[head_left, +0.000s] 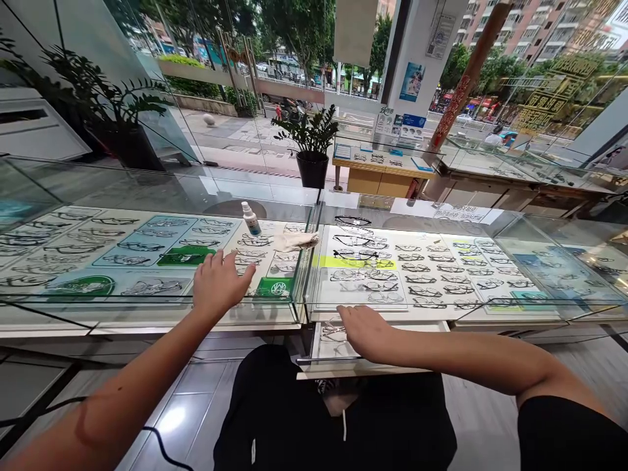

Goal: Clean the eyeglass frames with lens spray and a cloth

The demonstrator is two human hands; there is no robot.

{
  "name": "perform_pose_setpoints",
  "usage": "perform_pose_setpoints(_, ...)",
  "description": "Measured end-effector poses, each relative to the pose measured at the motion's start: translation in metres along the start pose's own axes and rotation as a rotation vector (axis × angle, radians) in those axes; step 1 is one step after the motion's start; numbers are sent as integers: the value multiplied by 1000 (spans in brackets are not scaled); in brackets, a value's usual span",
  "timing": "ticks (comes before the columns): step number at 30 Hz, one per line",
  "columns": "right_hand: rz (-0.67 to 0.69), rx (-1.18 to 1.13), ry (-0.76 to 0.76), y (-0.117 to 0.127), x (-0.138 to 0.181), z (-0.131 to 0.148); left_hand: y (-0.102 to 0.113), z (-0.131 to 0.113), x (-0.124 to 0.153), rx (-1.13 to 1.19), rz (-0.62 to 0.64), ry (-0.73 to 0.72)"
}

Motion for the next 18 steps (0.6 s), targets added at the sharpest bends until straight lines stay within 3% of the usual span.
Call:
perform_pose_setpoints(5,23,-92,40,30,24,13,-6,4,-2,-41,-25,21)
perform_pose_setpoints(9,-170,-248,13,86,26,-2,-10,6,-4,-70,-41,23)
perform_pose_setpoints(11,-280,-243,-102,119,5,-32,-11,7,-4,-72,-45,30)
perform_pose_setpoints(14,-471,-92,-229,164,-52,-94,-10,6,-4,-80,-52,41)
perform_pose_setpoints(16,-566,15,-266,183,-95,-136,-8,5,-4,-89,-56,40)
perform_pose_setpoints(18,-557,90,-288,189,-136,-172,-6,4,-3,-92,-62,39)
Point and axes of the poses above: each hand's wrist, its own x-axis away from the middle knuckle, its own y-axis out of the back of the hand, z = x × y, the point moved 5 cm from there along -x, towards the middle knuckle, and after that the axes turned 4 degrees about -z, right-handed, at the moved point
